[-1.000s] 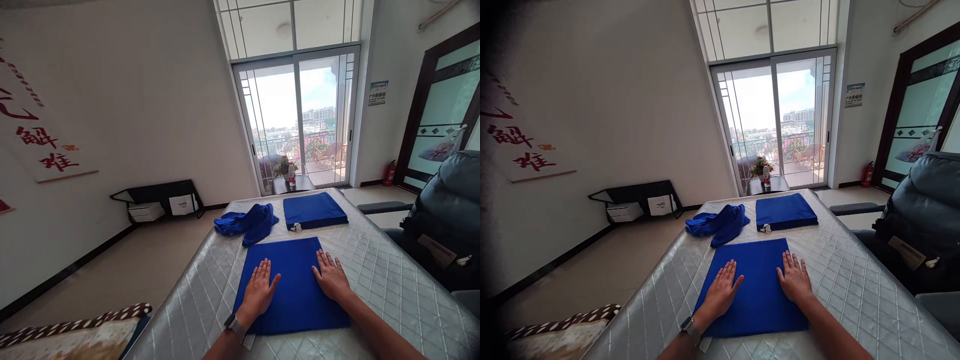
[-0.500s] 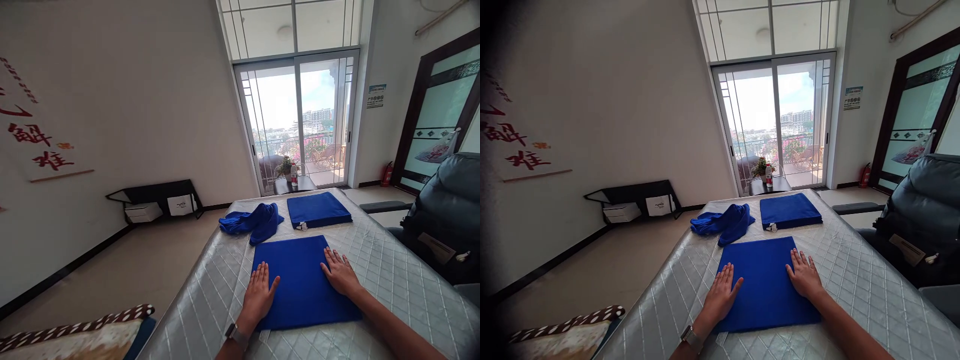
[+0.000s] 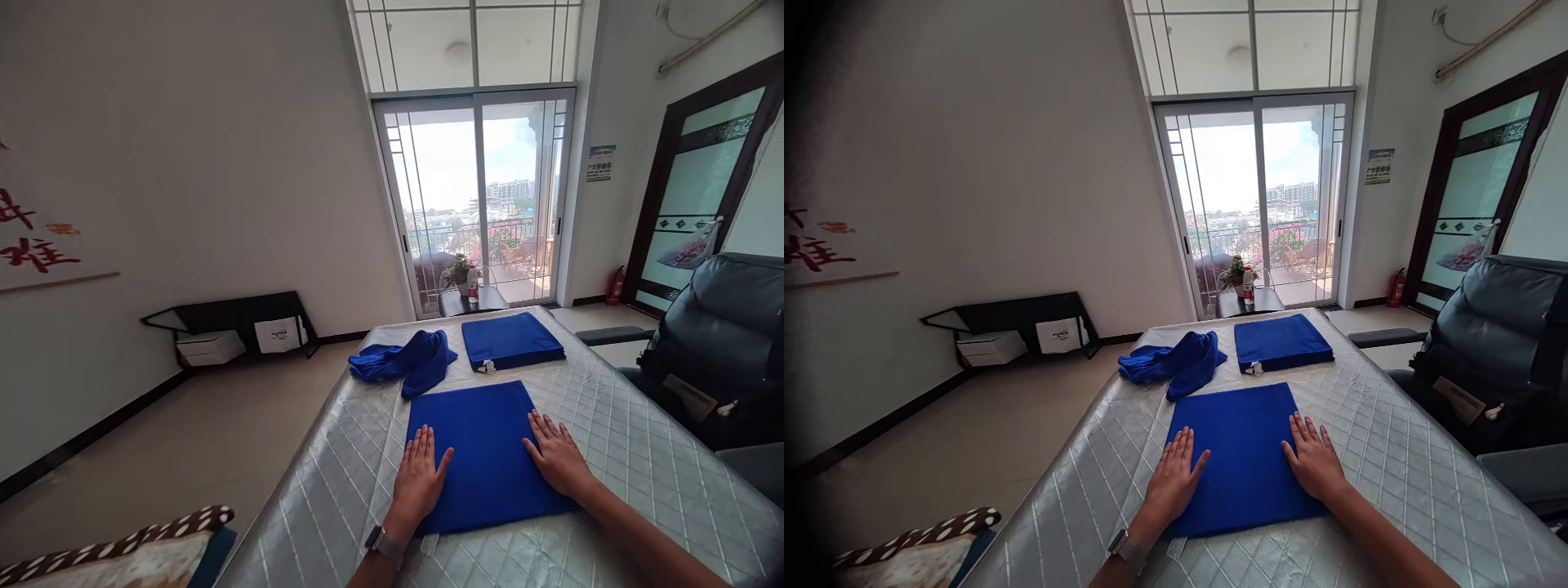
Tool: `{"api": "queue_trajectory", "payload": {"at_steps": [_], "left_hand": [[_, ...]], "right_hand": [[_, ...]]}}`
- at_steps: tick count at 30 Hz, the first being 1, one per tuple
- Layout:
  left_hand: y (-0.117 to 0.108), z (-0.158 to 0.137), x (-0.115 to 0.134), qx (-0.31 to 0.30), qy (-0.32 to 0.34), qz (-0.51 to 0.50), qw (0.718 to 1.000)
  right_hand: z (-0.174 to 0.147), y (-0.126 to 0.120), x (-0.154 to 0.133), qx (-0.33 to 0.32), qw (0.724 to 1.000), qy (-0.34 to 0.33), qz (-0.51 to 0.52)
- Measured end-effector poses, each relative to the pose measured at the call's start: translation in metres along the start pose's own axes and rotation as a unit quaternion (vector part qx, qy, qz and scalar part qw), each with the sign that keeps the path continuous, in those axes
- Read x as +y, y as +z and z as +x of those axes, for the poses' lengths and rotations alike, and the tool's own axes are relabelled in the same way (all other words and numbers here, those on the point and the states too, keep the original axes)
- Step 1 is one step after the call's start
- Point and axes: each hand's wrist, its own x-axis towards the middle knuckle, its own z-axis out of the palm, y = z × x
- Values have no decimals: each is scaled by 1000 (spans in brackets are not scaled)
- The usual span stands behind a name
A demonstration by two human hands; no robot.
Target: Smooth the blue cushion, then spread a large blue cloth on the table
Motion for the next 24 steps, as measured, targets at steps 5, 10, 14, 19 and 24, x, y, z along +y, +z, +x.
{"api": "queue_trajectory", "payload": {"at_steps": [5, 10, 14, 19, 24], "left_hand": [[11, 3, -16, 10, -2, 8, 1000], [12, 5, -25, 31, -35, 30, 998], [-5, 3, 17, 25, 1, 1, 1000], [-11, 0, 114, -9, 180, -47, 982], [4, 0, 167, 11, 235, -77, 969]], "right_hand": [[-2, -1, -1, 4, 1000, 4, 7], [-2, -4, -1, 5, 1000, 5, 9], [-3, -5, 0, 3, 1000, 8, 18], [-4, -5, 2, 7, 1000, 2, 15], [-6, -1, 6, 6, 999, -49, -13]]}}
